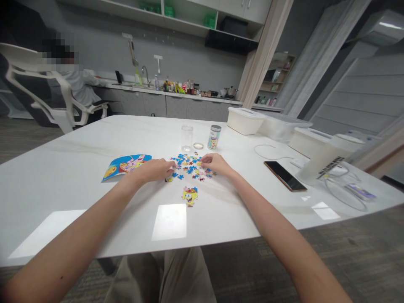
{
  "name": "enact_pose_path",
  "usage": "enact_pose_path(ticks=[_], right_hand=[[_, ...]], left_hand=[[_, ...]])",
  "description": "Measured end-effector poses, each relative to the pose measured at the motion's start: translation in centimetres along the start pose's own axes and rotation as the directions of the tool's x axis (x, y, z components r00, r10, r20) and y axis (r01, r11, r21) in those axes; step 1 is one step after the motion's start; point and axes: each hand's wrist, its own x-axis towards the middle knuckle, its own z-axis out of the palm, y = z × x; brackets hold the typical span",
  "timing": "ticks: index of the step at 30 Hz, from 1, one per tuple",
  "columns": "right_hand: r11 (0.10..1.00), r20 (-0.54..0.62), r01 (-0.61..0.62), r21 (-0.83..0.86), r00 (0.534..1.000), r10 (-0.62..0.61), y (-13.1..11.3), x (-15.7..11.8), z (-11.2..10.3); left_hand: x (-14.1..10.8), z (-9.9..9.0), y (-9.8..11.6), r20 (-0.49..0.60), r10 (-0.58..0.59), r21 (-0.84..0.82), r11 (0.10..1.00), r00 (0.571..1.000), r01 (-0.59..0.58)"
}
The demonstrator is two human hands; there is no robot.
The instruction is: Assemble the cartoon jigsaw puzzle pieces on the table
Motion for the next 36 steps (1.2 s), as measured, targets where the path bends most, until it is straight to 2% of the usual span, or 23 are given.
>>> enact_pose_path(ticks=[7,13,17,21,29,36], right_hand=[[0.963,0.001,0.112,-0.246,0.993,-0.115,0.1,-0.1,-0.3],[0.882,-0.118,0.070,-0.465,0.983,-0.140,0.5,0.0,-0.6],[0.866,-0.035,0.104,-0.489,0.990,-0.139,0.7,-0.2,-0.4],[0.868,0.057,0.177,-0.464,0.984,-0.171,0.5,-0.5,0.1],[0.842,0.041,0.171,-0.511,0.984,-0.175,0.6,-0.4,0.3],[0.809,0.119,0.211,-0.549,0.978,-0.174,0.6,1.0,1.3]], left_hand=[[-0.1,-0.2,0.1,0.012,-0.007,-0.007,1.000,1.000,0.007],[0.0,0.1,0.1,-0.038,-0.002,0.013,1.000,0.999,0.002],[0.0,0.2,0.1,-0.087,-0.055,0.011,0.998,0.995,0.056],[0.0,0.0,0.0,-0.045,-0.101,0.012,0.995,0.994,0.101],[0.2,0.3,-0.3,-0.029,-0.077,0.006,0.997,0.997,0.077],[0.1,0.4,0.2,-0.057,-0.062,0.019,0.998,0.996,0.063]])
